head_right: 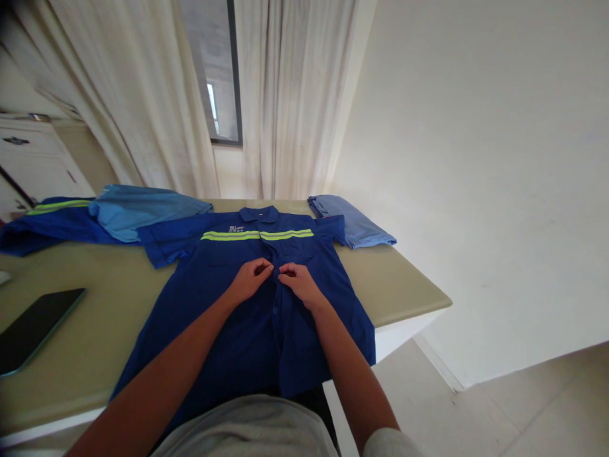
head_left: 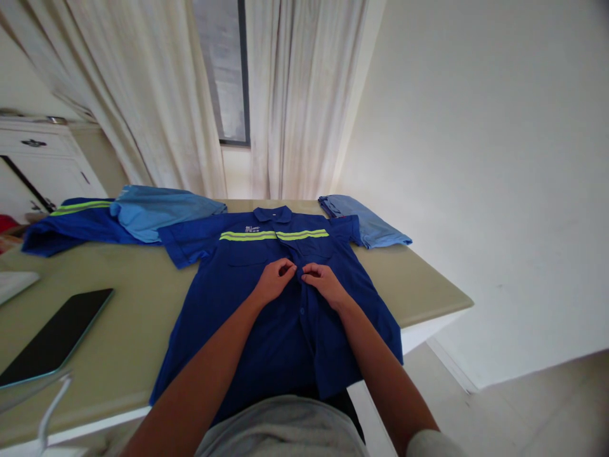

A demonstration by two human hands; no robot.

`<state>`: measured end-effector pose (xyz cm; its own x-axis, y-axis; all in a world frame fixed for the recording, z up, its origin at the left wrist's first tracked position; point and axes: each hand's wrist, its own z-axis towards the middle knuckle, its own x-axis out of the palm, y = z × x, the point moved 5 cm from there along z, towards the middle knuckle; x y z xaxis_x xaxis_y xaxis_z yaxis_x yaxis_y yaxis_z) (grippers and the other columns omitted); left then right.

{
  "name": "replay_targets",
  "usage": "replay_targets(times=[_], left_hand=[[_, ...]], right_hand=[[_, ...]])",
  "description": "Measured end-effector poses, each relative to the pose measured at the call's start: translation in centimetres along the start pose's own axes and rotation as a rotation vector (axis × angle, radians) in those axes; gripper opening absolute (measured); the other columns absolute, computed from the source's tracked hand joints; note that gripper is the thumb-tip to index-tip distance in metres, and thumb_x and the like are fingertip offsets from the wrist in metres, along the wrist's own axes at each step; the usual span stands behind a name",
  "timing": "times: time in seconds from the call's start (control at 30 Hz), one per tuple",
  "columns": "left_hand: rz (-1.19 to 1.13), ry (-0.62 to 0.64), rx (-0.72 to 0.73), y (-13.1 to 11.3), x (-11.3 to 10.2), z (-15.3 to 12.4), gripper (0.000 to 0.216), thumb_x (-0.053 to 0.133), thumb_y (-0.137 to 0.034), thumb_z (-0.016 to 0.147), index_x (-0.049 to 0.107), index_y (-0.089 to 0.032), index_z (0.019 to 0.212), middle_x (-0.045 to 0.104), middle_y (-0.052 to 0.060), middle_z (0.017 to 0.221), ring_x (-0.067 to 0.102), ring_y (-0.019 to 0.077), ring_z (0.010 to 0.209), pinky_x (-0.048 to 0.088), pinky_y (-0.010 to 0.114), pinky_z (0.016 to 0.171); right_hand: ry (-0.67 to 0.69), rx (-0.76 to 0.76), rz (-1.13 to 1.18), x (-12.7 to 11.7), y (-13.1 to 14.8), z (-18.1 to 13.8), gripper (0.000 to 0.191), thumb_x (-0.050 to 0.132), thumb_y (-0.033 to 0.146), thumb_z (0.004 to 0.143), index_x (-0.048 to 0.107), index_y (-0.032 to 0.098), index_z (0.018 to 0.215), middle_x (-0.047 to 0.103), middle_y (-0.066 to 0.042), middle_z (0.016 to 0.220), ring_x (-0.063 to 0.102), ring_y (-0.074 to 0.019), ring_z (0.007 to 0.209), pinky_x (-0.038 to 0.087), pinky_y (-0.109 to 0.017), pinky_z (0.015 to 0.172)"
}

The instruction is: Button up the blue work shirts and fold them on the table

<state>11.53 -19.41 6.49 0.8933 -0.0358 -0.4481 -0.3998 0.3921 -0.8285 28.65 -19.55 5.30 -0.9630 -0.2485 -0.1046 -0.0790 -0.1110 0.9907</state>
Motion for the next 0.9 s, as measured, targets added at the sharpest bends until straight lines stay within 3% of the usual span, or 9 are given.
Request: replay_targets(times=[0.2, 0.3, 0.4, 0.5, 0.7, 0.8, 0.9], left_hand=[[0.146, 0.044, 0.015, 0.2, -0.5, 0.1, 0.031, 0.054, -0.041, 0.096, 0.074, -0.019, 0.089, 0.072, 0.003, 0.081, 0.063, 0.0179, 0.074, 0.045, 0.03, 0.07], [0.292, 0.136, 0.035, 0.6, -0.7, -0.2, 0.026, 0.06, -0.039, 0.094, 0.077, -0.02, 0.091, 0.072, 0.005, 0.088, 0.064, 0.0197, 0.079, 0.046, 0.032, 0.074], [0.373, 0.224, 0.064, 0.9, -0.4, -0.5, 0.017, 0.072, -0.033, 0.085, 0.079, -0.023, 0.098, 0.072, 0.006, 0.101, 0.065, 0.0202, 0.085, 0.048, 0.032, 0.078], [0.383, 0.227, 0.064, 1.0, -0.1, -0.6, 0.013, 0.07, -0.022, 0.083, 0.077, -0.022, 0.095, 0.071, 0.004, 0.099, 0.065, 0.0188, 0.086, 0.048, 0.03, 0.078], [0.446, 0.212, -0.062, 1.1, 0.2, -0.2, 0.01, 0.066, -0.024, 0.083, 0.072, -0.023, 0.09, 0.071, 0.003, 0.092, 0.066, 0.0201, 0.084, 0.044, 0.029, 0.069], [0.464, 0.207, -0.094, 1.1, 0.1, -0.4, 0.008, 0.066, -0.028, 0.083, 0.072, -0.024, 0.089, 0.071, 0.002, 0.09, 0.066, 0.0209, 0.081, 0.041, 0.03, 0.064], [0.445, 0.168, -0.031, 0.7, -0.2, -0.8, 0.007, 0.064, -0.026, 0.085, 0.07, -0.024, 0.089, 0.07, 0.001, 0.09, 0.065, 0.019, 0.081, 0.043, 0.03, 0.067]], right_hand=[[-0.022, 0.079, 0.084, 0.1, -0.8, 0.2, 0.021, 0.077, 0.028, 0.067, 0.074, 0.021, 0.087, 0.071, 0.002, 0.081, 0.062, -0.0161, 0.076, 0.047, -0.029, 0.077], [-0.038, 0.049, 0.087, 0.1, -0.7, 0.1, 0.02, 0.076, 0.026, 0.066, 0.076, 0.021, 0.085, 0.071, 0.001, 0.085, 0.063, -0.0169, 0.08, 0.048, -0.03, 0.08], [-0.062, 0.021, 0.08, 0.0, -0.7, 0.1, 0.019, 0.075, 0.025, 0.066, 0.078, 0.022, 0.084, 0.071, 0.001, 0.091, 0.063, -0.0172, 0.084, 0.048, -0.03, 0.082], [-0.093, -0.001, 0.069, -0.1, -0.7, 0.2, 0.018, 0.077, 0.027, 0.067, 0.077, 0.022, 0.084, 0.07, 0.0, 0.092, 0.062, -0.0166, 0.082, 0.048, -0.029, 0.08], [-0.084, -0.149, -0.205, 0.4, -0.2, 0.8, 0.025, 0.082, 0.043, 0.072, 0.075, 0.021, 0.078, 0.066, 0.0, 0.084, 0.056, -0.0147, 0.07, 0.044, -0.029, 0.068], [-0.137, -0.224, -0.375, 0.5, 0.0, 0.9, 0.013, 0.078, 0.033, 0.075, 0.074, 0.021, 0.08, 0.067, -0.001, 0.082, 0.057, -0.016, 0.071, 0.045, -0.03, 0.07], [-0.206, -0.26, -0.498, 0.5, -0.1, 0.8, 0.008, 0.071, 0.022, 0.075, 0.075, 0.022, 0.082, 0.068, -0.002, 0.085, 0.058, -0.0165, 0.07, 0.046, -0.031, 0.07]])
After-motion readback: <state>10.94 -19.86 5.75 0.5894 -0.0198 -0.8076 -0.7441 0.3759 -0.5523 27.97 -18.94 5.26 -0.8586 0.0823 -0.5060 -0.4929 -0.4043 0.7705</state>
